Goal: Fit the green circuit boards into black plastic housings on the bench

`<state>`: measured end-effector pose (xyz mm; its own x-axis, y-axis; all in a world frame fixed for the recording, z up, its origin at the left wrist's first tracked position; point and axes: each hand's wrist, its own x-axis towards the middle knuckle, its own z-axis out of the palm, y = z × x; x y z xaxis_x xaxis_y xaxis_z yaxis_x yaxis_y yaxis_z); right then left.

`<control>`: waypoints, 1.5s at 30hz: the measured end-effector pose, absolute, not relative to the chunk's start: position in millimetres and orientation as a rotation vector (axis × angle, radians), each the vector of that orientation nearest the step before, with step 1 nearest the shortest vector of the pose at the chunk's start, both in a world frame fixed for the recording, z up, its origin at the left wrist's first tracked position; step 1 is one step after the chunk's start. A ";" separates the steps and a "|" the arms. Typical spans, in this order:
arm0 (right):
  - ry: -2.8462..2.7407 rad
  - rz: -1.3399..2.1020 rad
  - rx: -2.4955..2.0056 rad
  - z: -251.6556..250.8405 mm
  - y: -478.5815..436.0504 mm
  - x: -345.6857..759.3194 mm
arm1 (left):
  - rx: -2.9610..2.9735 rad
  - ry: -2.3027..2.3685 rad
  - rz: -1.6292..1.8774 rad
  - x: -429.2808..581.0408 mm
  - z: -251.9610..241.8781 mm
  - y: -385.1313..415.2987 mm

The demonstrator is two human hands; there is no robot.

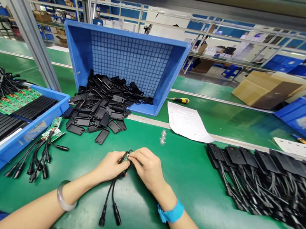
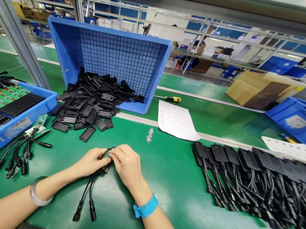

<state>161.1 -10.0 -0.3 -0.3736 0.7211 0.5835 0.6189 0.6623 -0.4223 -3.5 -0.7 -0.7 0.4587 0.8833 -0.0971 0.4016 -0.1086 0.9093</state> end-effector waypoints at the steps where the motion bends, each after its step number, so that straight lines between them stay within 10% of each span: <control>1: -2.146 0.128 -1.047 0.1 -10.1 160.9 | 1.729 1.126 0.594 -3.5 -0.2 -0.3; 18: -1.751 -0.042 -2.245 -8.4 39.6 240.6 | 1.245 0.947 0.693 -5.9 0.7 3.1; 45: -1.443 0.505 -1.765 1.0 198.6 95.1 | 1.084 0.874 0.780 -3.7 -14.8 8.0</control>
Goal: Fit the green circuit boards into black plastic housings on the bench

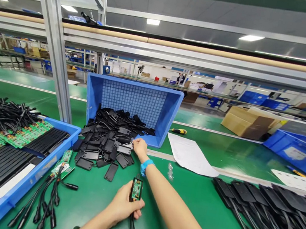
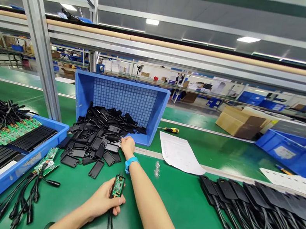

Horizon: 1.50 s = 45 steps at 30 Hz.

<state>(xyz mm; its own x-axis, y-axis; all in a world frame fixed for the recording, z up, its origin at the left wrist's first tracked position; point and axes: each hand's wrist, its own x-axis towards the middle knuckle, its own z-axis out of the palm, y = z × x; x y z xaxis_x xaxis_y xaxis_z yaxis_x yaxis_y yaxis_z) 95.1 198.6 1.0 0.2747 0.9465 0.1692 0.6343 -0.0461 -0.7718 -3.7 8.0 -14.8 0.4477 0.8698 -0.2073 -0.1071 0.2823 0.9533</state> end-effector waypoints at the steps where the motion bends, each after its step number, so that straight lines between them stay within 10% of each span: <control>1: -1.426 0.486 -1.690 4.7 194.2 96.7 | 1.071 0.873 0.783 -3.9 -14.5 8.4; 16: -1.303 1.071 -1.170 11.8 22.1 156.2 | 1.033 0.675 0.748 -12.0 -11.2 11.8; 45: -1.390 1.208 -1.207 -9.6 10.4 150.3 | 1.252 0.800 0.690 -3.9 -10.7 3.2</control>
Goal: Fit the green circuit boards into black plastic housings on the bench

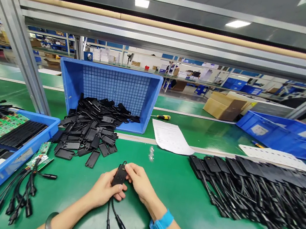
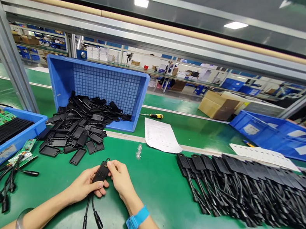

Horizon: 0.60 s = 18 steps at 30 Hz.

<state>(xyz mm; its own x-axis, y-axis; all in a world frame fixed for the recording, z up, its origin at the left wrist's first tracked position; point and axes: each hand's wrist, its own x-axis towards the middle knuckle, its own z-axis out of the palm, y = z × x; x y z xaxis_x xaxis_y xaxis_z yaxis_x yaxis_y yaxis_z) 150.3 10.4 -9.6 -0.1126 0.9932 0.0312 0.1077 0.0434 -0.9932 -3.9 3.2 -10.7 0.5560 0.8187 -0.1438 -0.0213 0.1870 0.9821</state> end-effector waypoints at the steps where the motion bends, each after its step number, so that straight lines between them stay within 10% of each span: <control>1: -1.430 1.137 -1.246 -9.9 8.6 148.9 | 1.230 0.808 0.697 -2.9 -10.4 2.7; 18: -1.834 -0.326 -2.451 -8.9 19.1 233.5 | 1.702 0.917 0.824 -12.5 -3.2 3.8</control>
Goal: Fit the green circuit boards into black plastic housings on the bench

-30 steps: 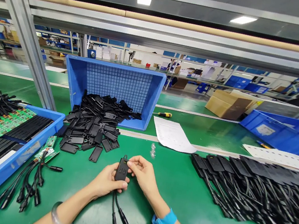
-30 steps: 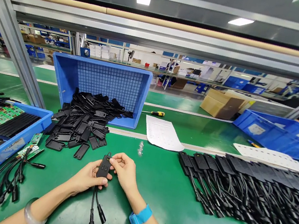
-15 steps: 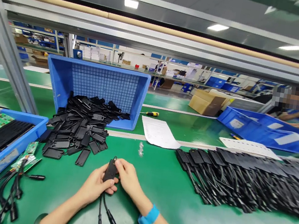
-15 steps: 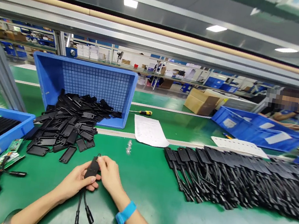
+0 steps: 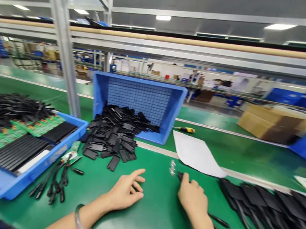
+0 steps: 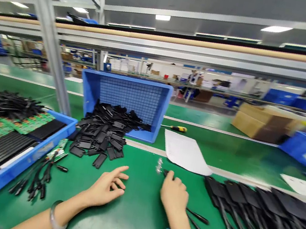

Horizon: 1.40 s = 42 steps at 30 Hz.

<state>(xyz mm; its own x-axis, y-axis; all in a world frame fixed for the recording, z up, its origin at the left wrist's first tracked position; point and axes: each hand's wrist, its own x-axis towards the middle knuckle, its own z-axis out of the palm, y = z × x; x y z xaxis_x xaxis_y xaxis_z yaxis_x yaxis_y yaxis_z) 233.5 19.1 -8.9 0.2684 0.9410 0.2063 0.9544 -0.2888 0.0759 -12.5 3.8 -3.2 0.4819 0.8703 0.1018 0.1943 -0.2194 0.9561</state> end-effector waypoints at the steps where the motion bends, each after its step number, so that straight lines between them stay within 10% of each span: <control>1: -1.827 -0.386 -2.443 -14.3 19.8 236.8 | 1.834 0.967 0.837 -17.8 3.7 5.2; 13: -2.239 -0.120 -1.673 -26.6 10.1 185.1 | 1.828 2.559 0.297 -164.8 58.4 -0.6; 28: -1.027 1.647 -0.980 -6.7 -17.3 127.1 | 2.166 1.663 0.619 -66.7 56.5 4.0; 35: -1.058 1.389 -1.063 3.0 -9.8 143.7 | 2.284 2.091 0.316 -48.8 33.0 40.5; 42: -1.664 0.735 -1.182 3.0 -13.4 148.0 | 1.471 1.271 0.802 -41.8 19.2 32.4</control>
